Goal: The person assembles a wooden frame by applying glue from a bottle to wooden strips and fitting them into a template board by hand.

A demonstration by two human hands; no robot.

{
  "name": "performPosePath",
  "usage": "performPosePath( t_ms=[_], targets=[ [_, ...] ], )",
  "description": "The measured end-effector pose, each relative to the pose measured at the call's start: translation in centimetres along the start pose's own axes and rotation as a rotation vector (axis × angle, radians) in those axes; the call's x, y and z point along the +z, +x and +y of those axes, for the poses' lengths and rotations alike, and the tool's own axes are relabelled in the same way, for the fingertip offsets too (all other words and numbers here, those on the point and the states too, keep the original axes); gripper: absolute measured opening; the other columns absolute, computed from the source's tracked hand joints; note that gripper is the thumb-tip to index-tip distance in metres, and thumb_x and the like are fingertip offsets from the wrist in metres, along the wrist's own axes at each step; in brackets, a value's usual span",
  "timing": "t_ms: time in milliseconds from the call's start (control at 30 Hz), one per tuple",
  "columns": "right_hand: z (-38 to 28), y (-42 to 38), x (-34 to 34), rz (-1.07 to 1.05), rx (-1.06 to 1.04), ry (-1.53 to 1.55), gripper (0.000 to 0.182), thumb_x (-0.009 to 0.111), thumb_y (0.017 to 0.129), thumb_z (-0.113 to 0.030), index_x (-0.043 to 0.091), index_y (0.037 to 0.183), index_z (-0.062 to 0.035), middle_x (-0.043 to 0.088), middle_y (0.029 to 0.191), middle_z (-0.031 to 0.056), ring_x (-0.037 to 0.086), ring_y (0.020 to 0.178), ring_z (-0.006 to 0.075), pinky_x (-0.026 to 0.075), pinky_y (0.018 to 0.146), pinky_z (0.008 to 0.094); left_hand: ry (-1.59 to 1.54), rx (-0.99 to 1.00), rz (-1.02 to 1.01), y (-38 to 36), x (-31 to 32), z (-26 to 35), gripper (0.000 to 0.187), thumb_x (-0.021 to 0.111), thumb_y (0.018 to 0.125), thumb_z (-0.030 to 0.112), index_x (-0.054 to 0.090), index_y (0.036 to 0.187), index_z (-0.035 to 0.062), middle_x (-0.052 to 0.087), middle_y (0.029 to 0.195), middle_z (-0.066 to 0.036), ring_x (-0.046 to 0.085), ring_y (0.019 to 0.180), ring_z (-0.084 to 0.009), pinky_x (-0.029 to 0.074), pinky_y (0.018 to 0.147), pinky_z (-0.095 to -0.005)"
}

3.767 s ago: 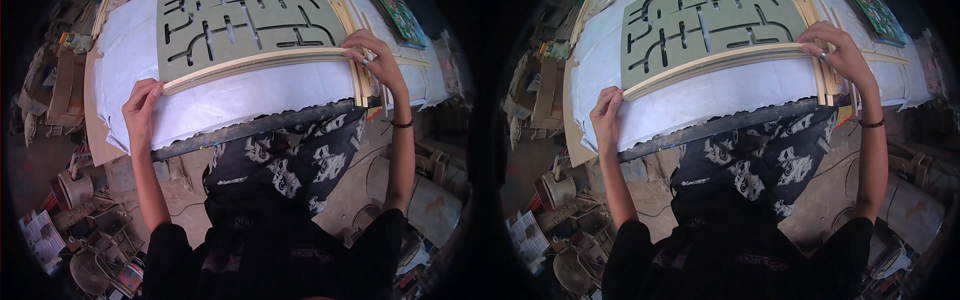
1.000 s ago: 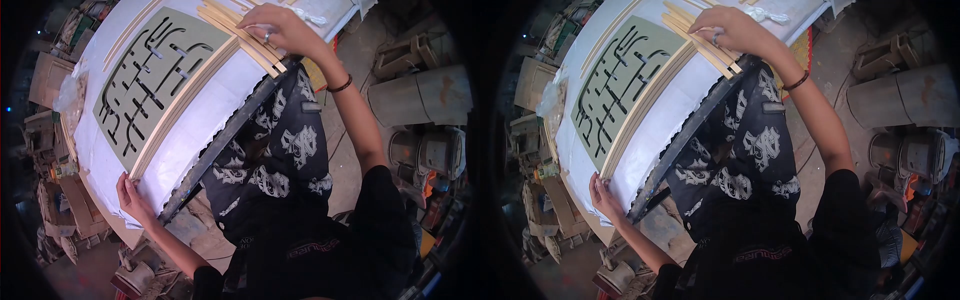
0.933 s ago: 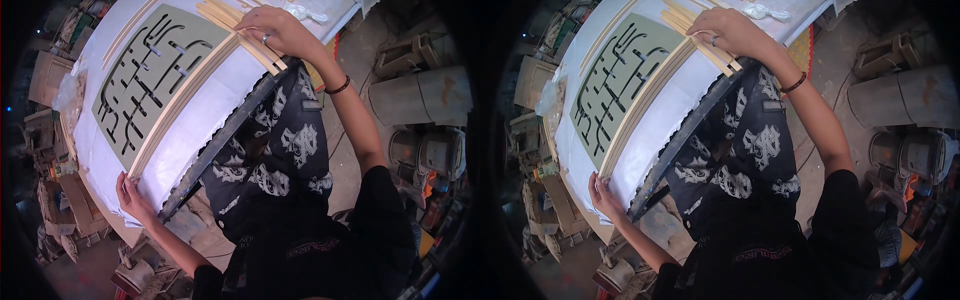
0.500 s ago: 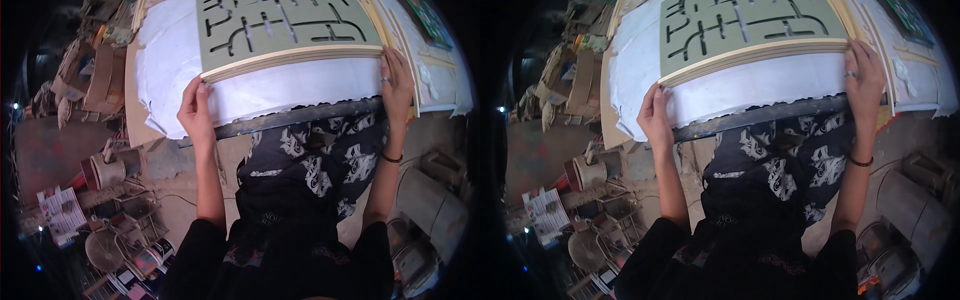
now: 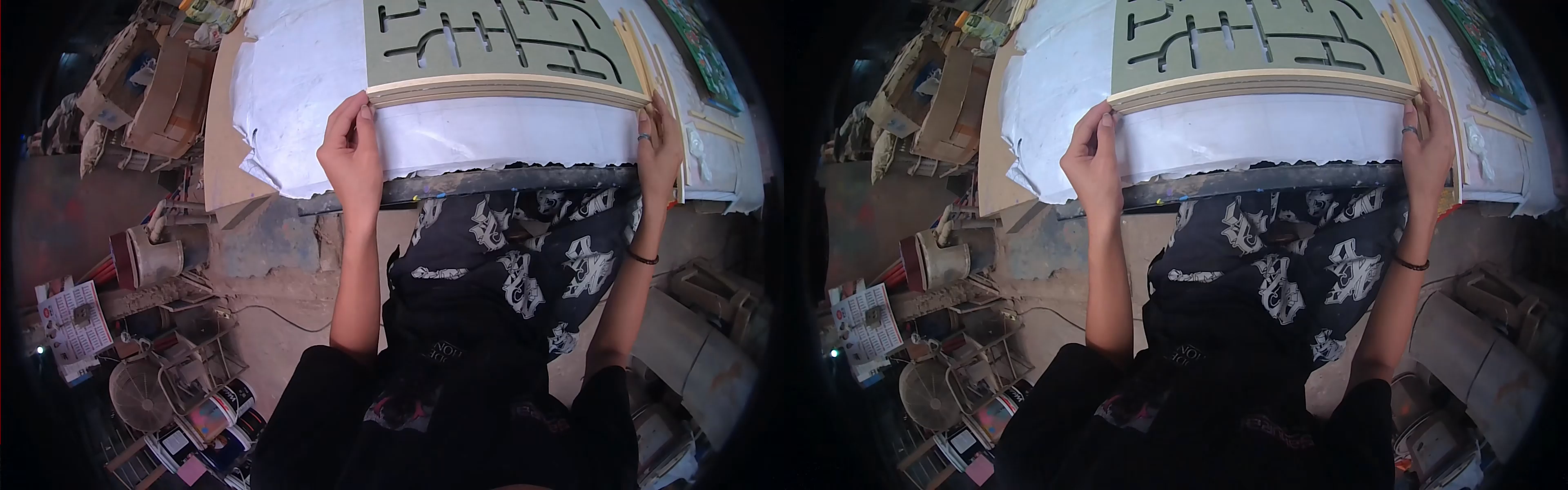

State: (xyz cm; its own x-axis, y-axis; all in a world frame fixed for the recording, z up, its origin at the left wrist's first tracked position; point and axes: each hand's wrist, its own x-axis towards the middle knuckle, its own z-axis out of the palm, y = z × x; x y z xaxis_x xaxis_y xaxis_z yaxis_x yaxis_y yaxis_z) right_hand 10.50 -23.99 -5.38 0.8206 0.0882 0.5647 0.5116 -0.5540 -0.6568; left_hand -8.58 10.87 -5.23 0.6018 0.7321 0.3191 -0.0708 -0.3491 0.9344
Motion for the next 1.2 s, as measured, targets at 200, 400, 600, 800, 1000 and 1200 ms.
performPosePath(
  t_ms=[200, 400, 600, 800, 1000, 1200],
  targets=[
    [1.3, 0.7, -0.1, -0.009, 0.097, -0.077, 0.046, 0.060, 0.094, -0.015, 0.051, 0.138, -0.0071, 0.066, 0.118, 0.0181, 0.062, 0.114, 0.0255, 0.047, 0.098, 0.0364, 0.065, 0.049, 0.012, 0.1, -0.5, -0.6, 0.022, 0.059, 0.096, 0.008, 0.067, 0.112, -0.0039, 0.068, 0.106, -0.011, 0.062, 0.096, -0.0138, 0.049, 0.085, -0.0268],
    [3.0, 1.8, -1.3, -0.050, 0.186, 0.157, 0.045, 0.048, 0.086, 0.008, 0.056, 0.129, -0.0028, 0.070, 0.104, 0.0136, 0.067, 0.098, 0.0182, 0.050, 0.092, 0.0310, 0.004, 0.014, -0.023, -0.1, 0.5, -0.8, 0.023, 0.060, 0.097, 0.010, 0.067, 0.113, -0.0048, 0.067, 0.108, -0.010, 0.061, 0.096, -0.0134, 0.048, 0.087, -0.0270],
    [2.0, 2.5, -1.9, -0.096, 0.282, 0.245, 0.047, 0.048, 0.082, 0.011, 0.057, 0.127, 0.0034, 0.068, 0.106, 0.0149, 0.065, 0.101, 0.0188, 0.049, 0.093, 0.0280, 0.004, 0.009, -0.004, -0.3, 0.8, 0.1, 0.024, 0.056, 0.099, 0.009, 0.065, 0.114, -0.0075, 0.065, 0.111, -0.011, 0.063, 0.098, -0.0152, 0.051, 0.089, -0.0291],
    [1.9, 2.5, -2.0, -0.122, 0.293, 0.257, 0.047, 0.047, 0.080, 0.011, 0.058, 0.126, 0.0049, 0.068, 0.107, 0.0153, 0.066, 0.101, 0.0182, 0.050, 0.093, 0.0274, 0.054, 0.021, 0.005, -0.3, 0.8, 0.0, 0.027, 0.056, 0.099, 0.011, 0.064, 0.115, -0.0084, 0.066, 0.110, -0.013, 0.064, 0.101, -0.0173, 0.052, 0.093, -0.0304],
    [1.7, 2.6, -2.1, -0.118, 0.298, 0.220, 0.045, 0.048, 0.080, 0.010, 0.059, 0.124, 0.0049, 0.070, 0.105, 0.0156, 0.067, 0.100, 0.0185, 0.051, 0.091, 0.0275, 0.106, 0.029, 0.009, -0.2, 0.8, -0.1, 0.026, 0.056, 0.099, 0.011, 0.064, 0.115, -0.0082, 0.067, 0.109, -0.013, 0.064, 0.100, -0.0168, 0.052, 0.092, -0.0299],
    [2.4, 2.3, -1.8, -0.093, 0.172, 0.106, 0.042, 0.051, 0.082, 0.006, 0.065, 0.121, -0.0045, 0.072, 0.101, 0.0152, 0.069, 0.098, 0.0195, 0.053, 0.088, 0.0292, 0.116, 0.081, 0.026, -0.3, 1.1, -0.2, 0.023, 0.056, 0.098, 0.008, 0.066, 0.112, -0.0076, 0.066, 0.106, -0.010, 0.063, 0.093, -0.0140, 0.051, 0.085, -0.0278]
  ],
)
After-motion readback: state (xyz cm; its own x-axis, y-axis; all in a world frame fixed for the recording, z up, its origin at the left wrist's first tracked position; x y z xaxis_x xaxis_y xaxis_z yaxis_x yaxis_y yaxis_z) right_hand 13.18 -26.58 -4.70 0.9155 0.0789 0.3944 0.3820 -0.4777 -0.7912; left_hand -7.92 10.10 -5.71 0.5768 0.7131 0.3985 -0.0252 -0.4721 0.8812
